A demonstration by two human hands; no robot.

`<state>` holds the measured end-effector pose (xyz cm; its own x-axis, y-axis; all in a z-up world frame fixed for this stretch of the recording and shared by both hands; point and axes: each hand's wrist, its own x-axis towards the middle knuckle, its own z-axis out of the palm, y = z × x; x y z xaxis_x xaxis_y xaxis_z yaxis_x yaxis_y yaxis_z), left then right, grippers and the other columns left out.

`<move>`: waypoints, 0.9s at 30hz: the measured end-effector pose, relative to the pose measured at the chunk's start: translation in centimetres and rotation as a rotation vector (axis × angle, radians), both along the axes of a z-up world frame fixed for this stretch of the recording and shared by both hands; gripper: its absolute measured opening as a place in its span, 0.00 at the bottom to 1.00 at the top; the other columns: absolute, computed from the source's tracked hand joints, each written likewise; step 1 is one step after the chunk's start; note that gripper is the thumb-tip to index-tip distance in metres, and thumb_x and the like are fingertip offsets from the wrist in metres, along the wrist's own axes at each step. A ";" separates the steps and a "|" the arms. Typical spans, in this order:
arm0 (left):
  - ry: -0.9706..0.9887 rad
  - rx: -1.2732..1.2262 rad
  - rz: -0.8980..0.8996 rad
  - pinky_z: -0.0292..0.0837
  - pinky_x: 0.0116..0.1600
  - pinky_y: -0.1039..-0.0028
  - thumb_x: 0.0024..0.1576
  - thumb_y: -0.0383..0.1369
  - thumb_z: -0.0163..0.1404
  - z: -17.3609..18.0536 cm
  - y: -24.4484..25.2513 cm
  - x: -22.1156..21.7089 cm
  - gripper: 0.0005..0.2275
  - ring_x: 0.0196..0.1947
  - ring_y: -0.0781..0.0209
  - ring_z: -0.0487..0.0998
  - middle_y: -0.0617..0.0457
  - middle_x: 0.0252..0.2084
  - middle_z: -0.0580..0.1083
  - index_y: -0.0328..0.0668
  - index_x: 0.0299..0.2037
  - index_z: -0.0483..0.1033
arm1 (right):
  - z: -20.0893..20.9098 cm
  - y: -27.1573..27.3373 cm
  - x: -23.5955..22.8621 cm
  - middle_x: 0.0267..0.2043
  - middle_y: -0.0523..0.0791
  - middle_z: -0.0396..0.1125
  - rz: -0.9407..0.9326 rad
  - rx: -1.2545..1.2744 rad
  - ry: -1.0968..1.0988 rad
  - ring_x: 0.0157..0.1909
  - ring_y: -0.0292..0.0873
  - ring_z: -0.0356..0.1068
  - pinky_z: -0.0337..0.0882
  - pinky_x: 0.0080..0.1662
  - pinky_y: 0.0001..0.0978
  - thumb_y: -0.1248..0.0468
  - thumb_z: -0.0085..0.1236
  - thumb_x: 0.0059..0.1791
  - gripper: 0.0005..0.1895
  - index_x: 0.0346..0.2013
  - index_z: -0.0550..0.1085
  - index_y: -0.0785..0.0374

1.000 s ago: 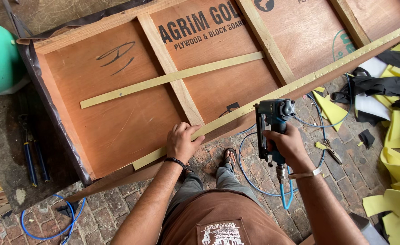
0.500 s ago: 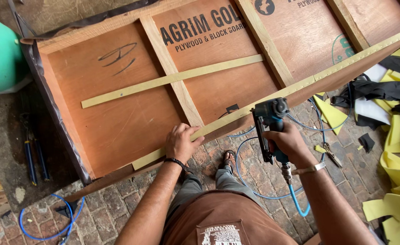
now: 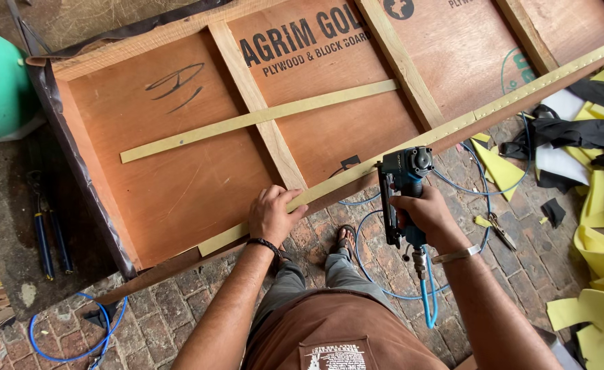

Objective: The person uses a pneumatic nail gun to attach thin wooden strips to the underside of a plywood board. Then the person lays a large piece of brown fabric over the board and staples it down along the edges.

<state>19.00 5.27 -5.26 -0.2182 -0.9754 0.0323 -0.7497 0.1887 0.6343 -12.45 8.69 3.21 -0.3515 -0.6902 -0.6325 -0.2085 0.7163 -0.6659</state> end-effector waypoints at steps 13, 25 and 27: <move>-0.002 0.011 -0.029 0.70 0.52 0.60 0.47 0.40 0.64 0.2 0.2 0.1 0.16 0.47 0.54 0.74 0.55 0.41 0.75 0.56 0.46 0.84 | 1.8 2.3 1.0 0.20 0.47 0.67 -0.020 -0.033 0.030 0.19 0.41 0.66 0.68 0.25 0.35 0.67 0.62 0.46 0.07 0.35 0.75 0.66; -0.003 0.093 -0.042 0.70 0.55 0.64 0.49 0.37 0.64 0.0 -0.5 0.1 0.15 0.47 0.56 0.75 0.55 0.40 0.74 0.54 0.48 0.83 | 2.2 1.1 4.8 0.20 0.45 0.67 0.159 0.044 0.061 0.20 0.40 0.67 0.69 0.27 0.34 0.66 0.63 0.45 0.07 0.35 0.74 0.65; 0.006 0.121 -0.041 0.70 0.56 0.65 0.49 0.37 0.64 0.0 -0.3 0.2 0.15 0.47 0.56 0.75 0.55 0.40 0.74 0.55 0.48 0.83 | 2.4 1.3 5.0 0.19 0.45 0.66 0.160 0.072 0.080 0.20 0.39 0.65 0.67 0.26 0.33 0.67 0.61 0.45 0.07 0.37 0.76 0.58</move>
